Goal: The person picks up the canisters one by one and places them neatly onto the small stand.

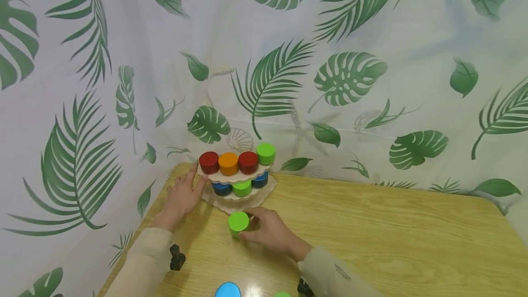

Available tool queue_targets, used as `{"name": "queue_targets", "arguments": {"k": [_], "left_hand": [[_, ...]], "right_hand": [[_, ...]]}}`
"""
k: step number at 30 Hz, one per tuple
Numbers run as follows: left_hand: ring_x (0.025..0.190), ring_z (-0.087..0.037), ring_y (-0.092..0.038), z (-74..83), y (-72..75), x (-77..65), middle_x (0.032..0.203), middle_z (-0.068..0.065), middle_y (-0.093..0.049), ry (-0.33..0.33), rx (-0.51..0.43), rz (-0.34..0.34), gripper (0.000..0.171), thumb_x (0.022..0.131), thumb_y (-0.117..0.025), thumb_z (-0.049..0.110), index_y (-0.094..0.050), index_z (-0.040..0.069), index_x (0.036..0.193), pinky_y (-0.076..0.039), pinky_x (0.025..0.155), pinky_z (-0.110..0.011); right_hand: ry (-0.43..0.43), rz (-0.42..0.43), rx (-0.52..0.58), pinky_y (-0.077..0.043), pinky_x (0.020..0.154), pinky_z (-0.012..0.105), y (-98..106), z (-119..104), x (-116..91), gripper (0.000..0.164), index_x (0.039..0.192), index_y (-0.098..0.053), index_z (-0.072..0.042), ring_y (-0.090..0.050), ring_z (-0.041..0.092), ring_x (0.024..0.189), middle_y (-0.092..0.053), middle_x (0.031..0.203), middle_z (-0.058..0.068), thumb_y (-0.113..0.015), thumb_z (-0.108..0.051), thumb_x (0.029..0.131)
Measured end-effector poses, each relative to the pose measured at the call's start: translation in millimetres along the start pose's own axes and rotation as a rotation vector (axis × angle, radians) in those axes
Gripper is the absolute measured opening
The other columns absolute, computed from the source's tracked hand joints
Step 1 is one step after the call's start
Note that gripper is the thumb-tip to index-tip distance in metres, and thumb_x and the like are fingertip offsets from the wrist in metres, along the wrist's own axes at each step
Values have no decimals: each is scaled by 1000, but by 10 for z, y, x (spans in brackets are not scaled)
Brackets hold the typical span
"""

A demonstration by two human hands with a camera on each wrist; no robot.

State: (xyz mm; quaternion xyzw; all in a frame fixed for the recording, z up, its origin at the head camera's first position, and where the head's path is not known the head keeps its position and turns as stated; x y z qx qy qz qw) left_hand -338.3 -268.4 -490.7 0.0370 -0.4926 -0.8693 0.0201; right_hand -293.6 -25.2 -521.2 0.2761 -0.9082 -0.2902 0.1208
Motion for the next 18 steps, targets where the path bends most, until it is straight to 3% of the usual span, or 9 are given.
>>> {"name": "queue_targets", "arguments": {"k": [5,18], "left_hand": [[156,-60,-19,-11,-1,3,168,-32,-28,-4,-6,7,80,109,-21,67,-9,19,171,-7,123,-79],[155,-60,-20,-37,-6,25,168,-30,-32,-22,-23,22,78,110,-23,65,-9,19,172,-10,121,-81]], "right_hand": [[4,54,18,-55,89,26,-25,-44,124,50,136,-70,-14,-64,14,102,-74,125,-1,-85,-26,90],[-53,107,-37,-43,68,21,-113,-11,270,46,128,-73,-7,-53,14,82,-65,91,5,-87,-26,88]]}}
Point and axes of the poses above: each hand's wrist, its own x-axis towards the middle knuckle, its own y-axis out of the back of the hand, z = x × y, the point moved 7 cm from there along x, towards the middle knuckle
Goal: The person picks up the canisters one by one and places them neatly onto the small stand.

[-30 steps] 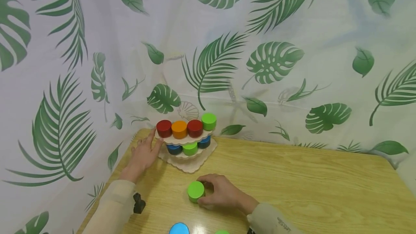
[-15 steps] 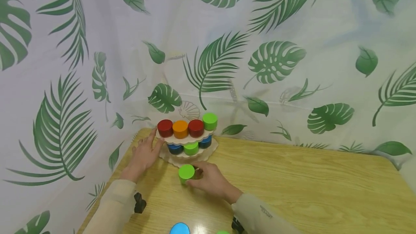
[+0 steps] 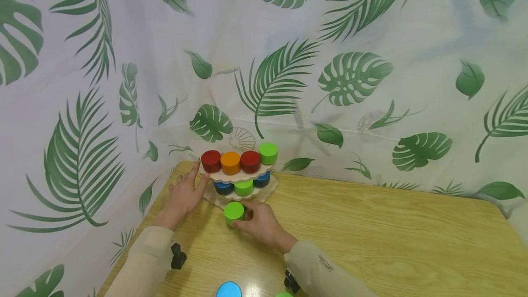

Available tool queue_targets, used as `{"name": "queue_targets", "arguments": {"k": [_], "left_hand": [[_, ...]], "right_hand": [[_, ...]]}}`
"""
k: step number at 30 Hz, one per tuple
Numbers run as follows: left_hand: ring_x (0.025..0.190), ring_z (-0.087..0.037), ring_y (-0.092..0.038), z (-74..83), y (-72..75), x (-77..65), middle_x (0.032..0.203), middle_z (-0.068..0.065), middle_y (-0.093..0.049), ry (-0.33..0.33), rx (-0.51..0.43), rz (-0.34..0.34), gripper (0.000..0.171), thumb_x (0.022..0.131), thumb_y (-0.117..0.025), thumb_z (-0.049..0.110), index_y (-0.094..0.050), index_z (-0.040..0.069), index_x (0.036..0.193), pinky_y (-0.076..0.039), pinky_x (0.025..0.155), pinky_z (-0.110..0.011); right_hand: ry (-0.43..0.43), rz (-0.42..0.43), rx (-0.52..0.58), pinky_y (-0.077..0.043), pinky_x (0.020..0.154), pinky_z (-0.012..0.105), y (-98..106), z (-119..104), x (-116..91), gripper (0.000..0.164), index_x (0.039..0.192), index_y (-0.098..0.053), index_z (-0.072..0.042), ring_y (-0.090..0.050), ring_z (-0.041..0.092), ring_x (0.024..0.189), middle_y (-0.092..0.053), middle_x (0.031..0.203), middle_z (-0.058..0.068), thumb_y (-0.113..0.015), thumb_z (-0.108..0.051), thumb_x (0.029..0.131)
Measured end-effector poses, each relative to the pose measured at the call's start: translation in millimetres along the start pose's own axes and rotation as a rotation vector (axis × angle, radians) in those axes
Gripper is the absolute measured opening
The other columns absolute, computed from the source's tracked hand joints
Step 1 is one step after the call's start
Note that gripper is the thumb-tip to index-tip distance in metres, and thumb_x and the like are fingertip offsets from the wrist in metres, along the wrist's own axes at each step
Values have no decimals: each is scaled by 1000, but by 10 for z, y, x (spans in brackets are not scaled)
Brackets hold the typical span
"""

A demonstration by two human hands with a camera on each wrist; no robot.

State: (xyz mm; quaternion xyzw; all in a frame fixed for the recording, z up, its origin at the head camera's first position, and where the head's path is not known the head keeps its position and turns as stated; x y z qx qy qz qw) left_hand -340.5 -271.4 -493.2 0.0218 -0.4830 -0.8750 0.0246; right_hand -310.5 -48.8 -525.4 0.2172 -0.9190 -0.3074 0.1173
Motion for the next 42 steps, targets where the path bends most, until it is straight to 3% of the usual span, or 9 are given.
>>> {"name": "queue_targets", "arguments": {"k": [11,18,24,28,32,37,42], "left_hand": [[156,-60,-19,8,8,-12,168,-32,-30,4,0,-11,79,109,-21,66,-7,19,172,-8,122,-81],[156,-60,-20,6,11,-13,167,-32,-32,3,4,-5,78,110,-22,65,-9,19,172,-9,122,-80],[155,-59,-22,2,-4,-8,166,-32,-33,1,5,1,78,110,-23,65,-11,19,171,-11,122,-80],[156,-59,-22,3,-6,-10,166,-32,-33,2,4,-3,78,110,-22,65,-11,19,171,-11,122,-79],[155,-59,-21,9,-9,-11,167,-33,-32,1,4,-7,78,109,-21,65,-9,19,172,-10,122,-80],[155,-59,-21,11,-10,-8,167,-33,-32,-3,8,-6,79,109,-20,66,-10,18,171,-11,122,-80],[156,-59,-21,15,3,-13,167,-33,-32,1,-1,-6,79,109,-20,66,-10,18,171,-10,122,-80]], "right_hand": [[-12,17,2,-40,66,21,-29,2,31,33,116,-74,-10,-52,13,80,-62,86,7,-86,-26,89],[-3,75,-46,-39,68,22,-43,-64,20,37,118,-74,-5,-51,14,80,-65,88,9,-86,-24,89],[-32,109,-134,-48,78,28,-51,-80,38,41,120,-75,-5,-57,15,87,-72,100,4,-87,-28,88],[-46,118,-135,-54,88,35,-47,-90,47,38,118,-75,-7,-64,16,95,-76,108,3,-87,-28,88],[-66,116,-126,-55,90,38,-45,-95,48,37,118,-75,-8,-65,17,96,-76,108,3,-88,-26,88],[-113,106,-135,-54,88,36,-18,-95,45,37,117,-76,-9,-60,15,90,-76,104,1,-89,-23,86],[-77,116,-166,-45,71,27,28,-126,57,26,107,-77,-9,-53,14,77,-68,82,-2,-89,-21,86]]}}
Point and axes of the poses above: each hand's wrist, its own x-axis towards the middle knuckle, its own y-axis out of the back of the hand, z = x × y, the point moved 7 cm from there along x, towards the middle knuckle
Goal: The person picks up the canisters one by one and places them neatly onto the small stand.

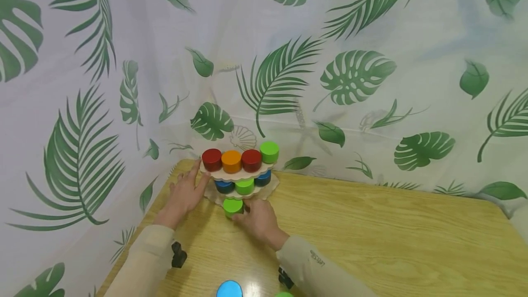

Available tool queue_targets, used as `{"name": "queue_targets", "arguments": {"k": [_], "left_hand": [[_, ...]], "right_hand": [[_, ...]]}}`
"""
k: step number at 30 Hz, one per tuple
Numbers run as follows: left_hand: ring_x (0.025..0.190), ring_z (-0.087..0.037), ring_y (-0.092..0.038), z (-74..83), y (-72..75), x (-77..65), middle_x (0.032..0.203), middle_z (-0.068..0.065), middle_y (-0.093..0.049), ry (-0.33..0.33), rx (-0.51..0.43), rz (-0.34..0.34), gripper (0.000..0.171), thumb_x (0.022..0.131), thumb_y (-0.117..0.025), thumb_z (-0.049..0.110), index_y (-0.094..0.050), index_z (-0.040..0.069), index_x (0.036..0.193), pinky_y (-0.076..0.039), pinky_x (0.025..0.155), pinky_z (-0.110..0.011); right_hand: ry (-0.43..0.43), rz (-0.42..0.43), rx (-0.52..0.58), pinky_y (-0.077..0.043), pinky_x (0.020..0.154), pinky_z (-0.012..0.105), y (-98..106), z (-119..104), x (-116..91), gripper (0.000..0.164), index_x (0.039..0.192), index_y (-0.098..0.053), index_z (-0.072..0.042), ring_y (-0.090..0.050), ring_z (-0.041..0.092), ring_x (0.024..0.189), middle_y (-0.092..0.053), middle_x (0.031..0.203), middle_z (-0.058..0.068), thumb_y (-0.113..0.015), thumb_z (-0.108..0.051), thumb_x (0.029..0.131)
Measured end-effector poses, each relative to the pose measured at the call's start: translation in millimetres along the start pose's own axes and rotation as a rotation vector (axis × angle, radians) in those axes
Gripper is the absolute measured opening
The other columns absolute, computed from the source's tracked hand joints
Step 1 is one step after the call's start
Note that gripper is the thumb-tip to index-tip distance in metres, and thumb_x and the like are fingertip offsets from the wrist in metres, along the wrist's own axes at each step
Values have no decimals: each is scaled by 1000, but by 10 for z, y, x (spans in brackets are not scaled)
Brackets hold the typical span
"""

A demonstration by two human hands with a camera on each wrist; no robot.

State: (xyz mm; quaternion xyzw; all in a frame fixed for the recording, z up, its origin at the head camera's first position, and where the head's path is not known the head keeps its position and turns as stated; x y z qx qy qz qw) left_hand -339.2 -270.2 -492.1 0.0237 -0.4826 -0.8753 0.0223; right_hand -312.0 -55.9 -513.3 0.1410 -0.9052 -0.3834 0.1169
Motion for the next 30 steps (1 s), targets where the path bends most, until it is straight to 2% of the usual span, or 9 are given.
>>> {"name": "queue_targets", "arguments": {"k": [4,11,19,30], "left_hand": [[156,-59,-21,-2,-3,2,167,-32,-32,2,2,1,79,110,-21,65,-11,17,171,-11,122,-80],[155,-59,-22,-11,-5,5,166,-33,-33,3,9,0,79,110,-22,65,-11,18,171,-12,122,-80],[155,-58,-23,14,21,-13,166,-33,-34,6,6,14,77,110,-24,63,-14,16,171,-13,122,-79],[156,-57,-21,-5,6,1,167,-31,-32,14,3,1,79,109,-22,66,-12,18,171,-12,123,-78]], "right_hand": [[41,24,-42,-34,60,23,5,-10,25,18,95,-78,-9,-46,12,66,-55,69,-5,-88,-21,87],[25,24,-36,-29,56,22,-10,11,69,16,83,-76,-11,-43,10,62,-50,63,-6,-85,-22,90],[47,35,-22,-28,55,20,5,-25,84,17,81,-77,-9,-41,8,60,-48,60,-7,-87,-21,88],[11,29,-43,-31,55,20,-36,-16,102,19,82,-79,-11,-43,7,60,-51,58,-10,-86,-28,89]]}}
Point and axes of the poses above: each hand's wrist, its own x-axis towards the middle knuckle, its own y-axis out of the back of the hand, z = x × y, the point moved 7 cm from there along x, towards the middle knuckle
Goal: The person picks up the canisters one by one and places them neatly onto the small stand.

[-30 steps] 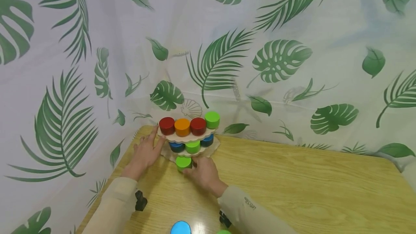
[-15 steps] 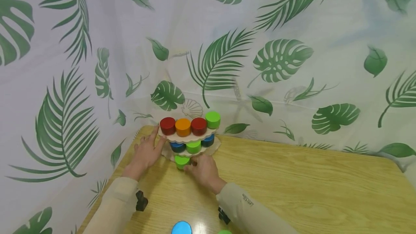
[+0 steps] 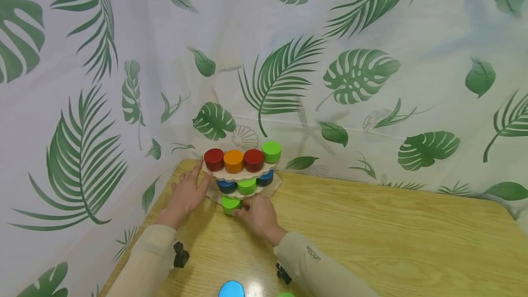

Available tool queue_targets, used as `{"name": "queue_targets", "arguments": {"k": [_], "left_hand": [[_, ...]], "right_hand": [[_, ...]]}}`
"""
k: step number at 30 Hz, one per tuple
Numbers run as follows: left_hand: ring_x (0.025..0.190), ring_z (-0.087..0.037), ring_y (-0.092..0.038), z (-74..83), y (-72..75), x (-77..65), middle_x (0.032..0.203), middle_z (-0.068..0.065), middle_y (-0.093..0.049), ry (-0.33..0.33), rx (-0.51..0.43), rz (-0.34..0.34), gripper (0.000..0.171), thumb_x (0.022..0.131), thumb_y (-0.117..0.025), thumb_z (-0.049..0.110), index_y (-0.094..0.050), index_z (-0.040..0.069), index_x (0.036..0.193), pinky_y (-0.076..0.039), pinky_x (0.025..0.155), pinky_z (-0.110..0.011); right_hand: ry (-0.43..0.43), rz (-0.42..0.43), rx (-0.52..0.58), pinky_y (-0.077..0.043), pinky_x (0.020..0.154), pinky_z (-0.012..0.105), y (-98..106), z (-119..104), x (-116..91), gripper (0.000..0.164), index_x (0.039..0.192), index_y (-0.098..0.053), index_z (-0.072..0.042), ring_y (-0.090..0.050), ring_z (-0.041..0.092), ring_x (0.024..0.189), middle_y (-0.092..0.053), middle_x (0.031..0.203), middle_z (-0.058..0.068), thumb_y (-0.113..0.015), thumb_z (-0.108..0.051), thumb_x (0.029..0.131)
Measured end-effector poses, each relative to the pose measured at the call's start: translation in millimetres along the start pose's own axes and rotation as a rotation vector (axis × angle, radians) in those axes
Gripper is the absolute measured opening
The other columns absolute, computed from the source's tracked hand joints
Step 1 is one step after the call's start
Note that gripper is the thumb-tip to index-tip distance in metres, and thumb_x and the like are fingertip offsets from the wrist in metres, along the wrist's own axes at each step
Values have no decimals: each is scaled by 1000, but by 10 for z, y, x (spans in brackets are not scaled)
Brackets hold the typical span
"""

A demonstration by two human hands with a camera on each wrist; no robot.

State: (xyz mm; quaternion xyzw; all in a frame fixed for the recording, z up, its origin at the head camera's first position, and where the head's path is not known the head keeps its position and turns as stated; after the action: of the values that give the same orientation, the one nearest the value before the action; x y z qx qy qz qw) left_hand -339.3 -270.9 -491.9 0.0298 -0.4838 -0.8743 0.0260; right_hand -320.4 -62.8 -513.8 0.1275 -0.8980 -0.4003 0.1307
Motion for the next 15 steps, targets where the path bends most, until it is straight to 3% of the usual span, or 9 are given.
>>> {"name": "queue_targets", "arguments": {"k": [7,15], "left_hand": [[156,-58,-21,5,1,2,166,-32,-33,-4,4,3,78,110,-23,65,-12,18,171,-12,122,-79],[157,-58,-19,-4,3,2,168,-30,-31,-2,-5,-4,78,110,-21,65,-10,19,172,-10,123,-79]], "right_hand": [[-15,-6,-12,-35,53,20,-18,11,-3,20,84,-83,-12,-45,6,61,-59,59,-11,-85,-31,90],[-12,-1,6,-29,51,21,-22,2,2,24,74,-79,-14,-43,6,59,-51,55,-12,-85,-31,90]]}}
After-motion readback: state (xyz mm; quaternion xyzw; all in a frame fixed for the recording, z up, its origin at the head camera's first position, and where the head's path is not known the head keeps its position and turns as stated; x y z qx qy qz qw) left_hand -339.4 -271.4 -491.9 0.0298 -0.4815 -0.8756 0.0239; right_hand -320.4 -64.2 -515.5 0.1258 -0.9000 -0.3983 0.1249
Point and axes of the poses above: each hand's wrist, its own x-axis towards the middle knuckle, its own y-axis out of the back of the hand, z = x × y, the point moved 7 cm from there along x, towards the middle knuckle
